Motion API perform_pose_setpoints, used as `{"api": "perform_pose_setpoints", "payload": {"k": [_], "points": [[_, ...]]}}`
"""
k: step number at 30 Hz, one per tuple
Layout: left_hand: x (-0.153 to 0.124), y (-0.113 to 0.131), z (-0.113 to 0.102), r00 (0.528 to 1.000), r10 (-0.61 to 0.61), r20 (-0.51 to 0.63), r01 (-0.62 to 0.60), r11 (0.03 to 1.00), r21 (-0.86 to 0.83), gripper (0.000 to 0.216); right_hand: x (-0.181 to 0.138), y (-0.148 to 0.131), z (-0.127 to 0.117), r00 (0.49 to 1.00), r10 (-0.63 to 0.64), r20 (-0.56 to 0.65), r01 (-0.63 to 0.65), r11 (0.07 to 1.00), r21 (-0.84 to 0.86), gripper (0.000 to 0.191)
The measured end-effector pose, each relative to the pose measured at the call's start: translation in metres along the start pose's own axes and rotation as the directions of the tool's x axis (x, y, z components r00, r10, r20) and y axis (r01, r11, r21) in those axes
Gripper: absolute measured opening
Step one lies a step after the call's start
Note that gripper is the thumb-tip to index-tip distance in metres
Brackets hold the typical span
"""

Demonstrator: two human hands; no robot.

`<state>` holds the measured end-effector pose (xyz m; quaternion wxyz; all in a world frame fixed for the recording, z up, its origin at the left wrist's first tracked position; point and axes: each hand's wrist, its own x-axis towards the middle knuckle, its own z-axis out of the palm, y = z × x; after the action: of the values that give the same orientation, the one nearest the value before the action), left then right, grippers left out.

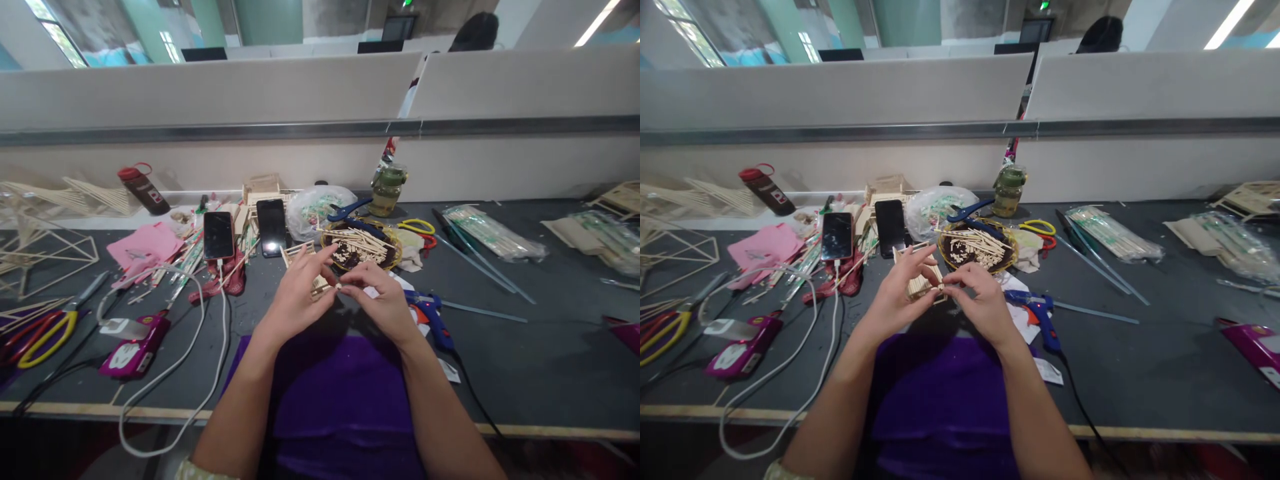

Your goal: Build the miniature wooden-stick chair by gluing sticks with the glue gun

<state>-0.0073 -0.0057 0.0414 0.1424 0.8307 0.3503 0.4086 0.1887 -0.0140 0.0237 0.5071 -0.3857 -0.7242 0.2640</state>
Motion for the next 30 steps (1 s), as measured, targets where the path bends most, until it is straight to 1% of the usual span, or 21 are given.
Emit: {"api": "perform_pose_setpoints", "payload": {"k": [5,10,15,23,30], "points": [[0.0,0.0,0.001,1.0,-0.017,0.024,0.016,1.0,0.02,0.071,0.0,0.003,-0.002,0.998,-0.049,0.026,0.051,0.995,-0.09,0.003],[0.0,-0.001,0.002,0.997,-0.029,0.074,0.025,0.998,0.056,0.071,0.001,0.003,-0.001,0.995,-0.073,0.065,0.085,0.976,-0.202,0.007],[0.0,-0.001,0.002,0.995,-0.043,0.086,0.038,0.997,0.069,0.071,0.001,0.008,-0.002,0.993,-0.058,0.1,0.079,0.972,-0.221,0.003],[-0.001,-0.004,0.004,0.993,-0.049,0.105,0.044,0.998,0.045,0.073,0.0,0.011,-0.002,0.989,-0.086,0.12,0.112,0.966,-0.232,0.005],[0.0,-0.003,0.0,0.983,-0.073,0.169,0.058,0.994,0.09,0.079,-0.002,0.017,0.0,0.98,-0.084,0.18,0.144,0.924,-0.353,0.004]]}}
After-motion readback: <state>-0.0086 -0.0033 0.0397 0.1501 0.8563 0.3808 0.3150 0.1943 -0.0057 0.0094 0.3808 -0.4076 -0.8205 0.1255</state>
